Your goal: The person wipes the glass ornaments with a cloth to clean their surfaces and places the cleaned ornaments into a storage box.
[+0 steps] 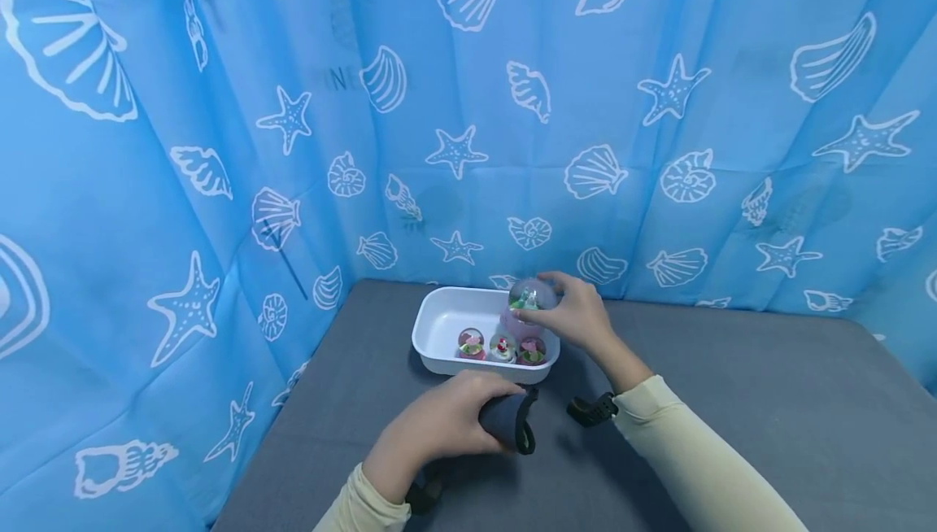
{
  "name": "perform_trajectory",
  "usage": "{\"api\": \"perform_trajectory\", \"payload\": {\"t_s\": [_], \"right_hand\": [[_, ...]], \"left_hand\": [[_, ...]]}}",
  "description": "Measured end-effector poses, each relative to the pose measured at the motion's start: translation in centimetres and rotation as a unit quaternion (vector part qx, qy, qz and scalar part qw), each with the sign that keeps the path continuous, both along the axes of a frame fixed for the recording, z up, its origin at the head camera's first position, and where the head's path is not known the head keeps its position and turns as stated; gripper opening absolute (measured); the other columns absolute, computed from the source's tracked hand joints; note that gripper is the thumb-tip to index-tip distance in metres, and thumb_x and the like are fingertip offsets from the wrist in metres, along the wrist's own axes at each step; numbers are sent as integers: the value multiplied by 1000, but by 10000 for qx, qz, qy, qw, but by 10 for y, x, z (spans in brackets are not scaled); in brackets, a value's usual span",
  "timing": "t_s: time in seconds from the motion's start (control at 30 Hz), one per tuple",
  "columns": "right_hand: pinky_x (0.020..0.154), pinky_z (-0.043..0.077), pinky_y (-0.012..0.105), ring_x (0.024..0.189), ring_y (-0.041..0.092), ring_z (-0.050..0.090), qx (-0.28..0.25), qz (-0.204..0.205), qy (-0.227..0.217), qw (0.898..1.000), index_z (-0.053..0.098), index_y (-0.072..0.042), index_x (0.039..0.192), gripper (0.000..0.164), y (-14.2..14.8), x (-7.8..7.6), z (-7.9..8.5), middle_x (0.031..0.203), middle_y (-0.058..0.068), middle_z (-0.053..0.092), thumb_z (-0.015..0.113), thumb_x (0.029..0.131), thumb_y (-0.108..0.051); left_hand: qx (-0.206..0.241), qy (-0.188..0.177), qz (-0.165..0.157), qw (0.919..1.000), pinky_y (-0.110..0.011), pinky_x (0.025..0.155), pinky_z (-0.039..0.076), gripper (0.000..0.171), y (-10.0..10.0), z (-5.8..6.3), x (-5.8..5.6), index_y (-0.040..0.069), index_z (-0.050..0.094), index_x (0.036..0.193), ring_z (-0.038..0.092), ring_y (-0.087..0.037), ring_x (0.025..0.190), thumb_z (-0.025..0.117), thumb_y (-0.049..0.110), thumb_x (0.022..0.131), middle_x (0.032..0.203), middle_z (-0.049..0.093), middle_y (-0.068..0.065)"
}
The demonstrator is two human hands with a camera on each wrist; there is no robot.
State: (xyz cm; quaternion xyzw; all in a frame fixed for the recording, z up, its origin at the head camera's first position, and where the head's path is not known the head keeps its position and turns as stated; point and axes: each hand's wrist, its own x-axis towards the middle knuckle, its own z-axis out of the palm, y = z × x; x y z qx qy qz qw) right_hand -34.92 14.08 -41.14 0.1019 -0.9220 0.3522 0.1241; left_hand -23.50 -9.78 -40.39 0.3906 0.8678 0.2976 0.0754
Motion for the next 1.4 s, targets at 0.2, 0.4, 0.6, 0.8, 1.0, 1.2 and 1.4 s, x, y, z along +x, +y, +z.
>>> {"api": "perform_trajectory", "payload": {"t_s": [0.2,0.4,0.6,0.8,1.0,1.2,1.4], "right_hand": [[87,61,56,118,42,70,231,-63,-163,9996,64,-11,144,83,-3,-2,-7,134,24,71,90,79,-56],[92,60,59,124,45,66,312,60,-475,9984,61,-9,146,81,-4,-3,2,139,26,66,88,82,-50],[104,54,64,137,47,58,415,169,-903,9949,54,-11,154,85,-1,-5,4,151,26,58,85,85,-50],[100,57,62,134,48,60,333,425,-881,9946,48,-8,158,84,7,0,5,150,28,58,81,91,-48],[99,58,60,129,50,63,-29,461,-914,9947,52,-2,153,69,24,10,13,146,31,60,75,98,-37],[103,55,61,129,47,63,-39,469,-786,9958,59,1,145,63,41,26,10,142,28,64,69,102,-44],[102,55,63,129,44,63,214,585,-345,9975,64,-2,139,53,59,53,5,138,22,67,68,104,-42]], "left_hand": [[-415,-382,122,9983,-28,100,55,66,1,-1,3,24,71,135,62,3,108,99,32,76,125,72,15],[-690,-310,236,9969,-32,109,54,72,0,3,5,22,69,138,63,-5,125,98,39,76,136,69,13],[-1035,-539,327,9926,-24,91,57,28,3,5,5,20,78,108,62,-1,97,93,23,84,103,71,13],[-1298,-643,368,9888,-24,86,57,19,8,4,4,21,79,101,61,0,91,90,17,86,97,68,12],[-1464,-790,397,9853,-25,88,57,25,13,-2,3,20,79,107,62,0,93,91,17,85,102,71,11],[-1649,-668,349,9834,-24,88,56,22,14,-9,5,20,78,107,60,0,92,89,21,88,102,68,12],[-1691,-397,322,9843,-24,86,54,22,11,-14,8,22,76,104,56,0,92,90,25,87,102,63,12]]}}
